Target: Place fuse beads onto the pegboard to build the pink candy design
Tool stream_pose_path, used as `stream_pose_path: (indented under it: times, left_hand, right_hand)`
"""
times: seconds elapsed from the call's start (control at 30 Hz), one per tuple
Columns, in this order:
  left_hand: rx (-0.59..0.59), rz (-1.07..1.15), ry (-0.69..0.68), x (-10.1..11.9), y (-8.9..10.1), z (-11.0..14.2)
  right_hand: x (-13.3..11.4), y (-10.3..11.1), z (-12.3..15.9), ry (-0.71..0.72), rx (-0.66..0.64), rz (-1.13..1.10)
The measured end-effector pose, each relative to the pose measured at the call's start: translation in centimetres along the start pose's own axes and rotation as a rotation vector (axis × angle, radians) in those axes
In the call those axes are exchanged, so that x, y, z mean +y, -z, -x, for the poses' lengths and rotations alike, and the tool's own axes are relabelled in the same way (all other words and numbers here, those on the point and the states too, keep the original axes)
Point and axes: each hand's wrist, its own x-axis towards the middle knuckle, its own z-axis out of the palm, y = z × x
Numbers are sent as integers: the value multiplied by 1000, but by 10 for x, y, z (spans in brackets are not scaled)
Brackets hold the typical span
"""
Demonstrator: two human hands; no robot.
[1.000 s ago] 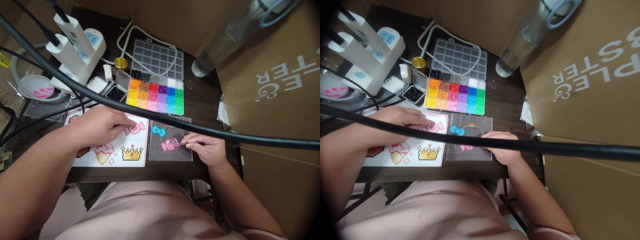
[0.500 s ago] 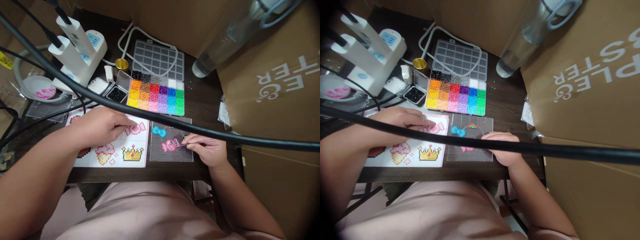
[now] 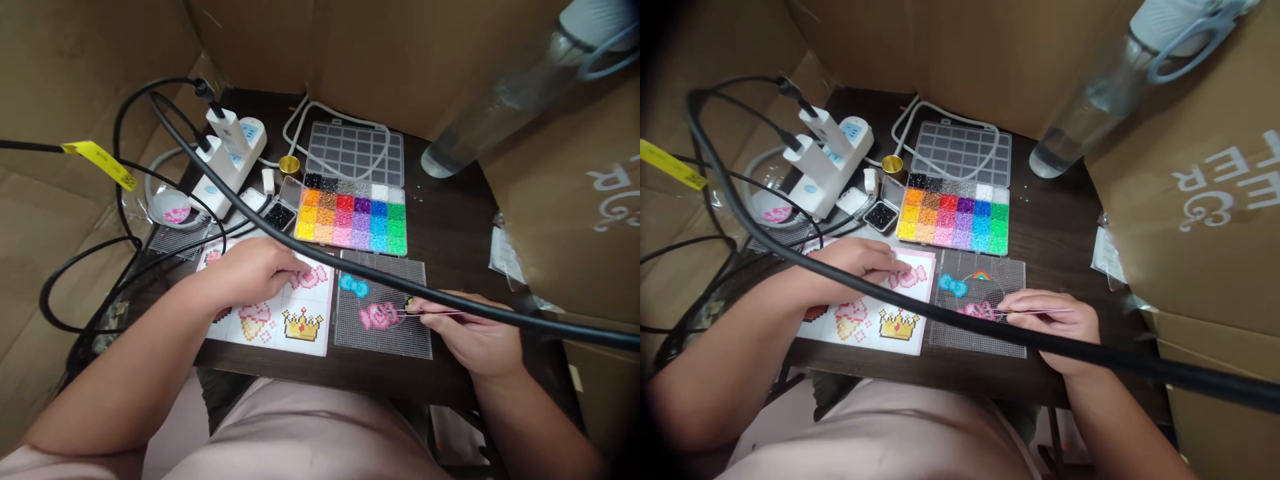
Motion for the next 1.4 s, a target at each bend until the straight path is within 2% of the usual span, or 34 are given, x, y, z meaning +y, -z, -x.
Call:
stream_pose_path:
  times: [0.2,0.37,0.5,0.6,0.8,1.0,1.4]
  left_hand:
    - [26,-19,12,2,-1,1]
    - [63,19,31,3,-4,3]
    - [99,-11,-4,1,-6,4]
    - [112,14,-26,-1,-6,3]
    - [27,-35,-39,-3,-5,1]
    - [81,-14,-15,-3,-6,2]
    - [48,-37,-25,-1,-3,1]
  right_hand:
    - [-6,4,-18,14,89,8]
    - [-21,5,-63,11,140,149]
    - [-27,-9,-105,-5,118,207]
    - [-20,-26,-122,-27,104,158]
    - [-5,-47,-119,-113,34,114]
    - [-1,-48,-116,-135,36,126]
    - [1,-50,-114,-139,29,145]
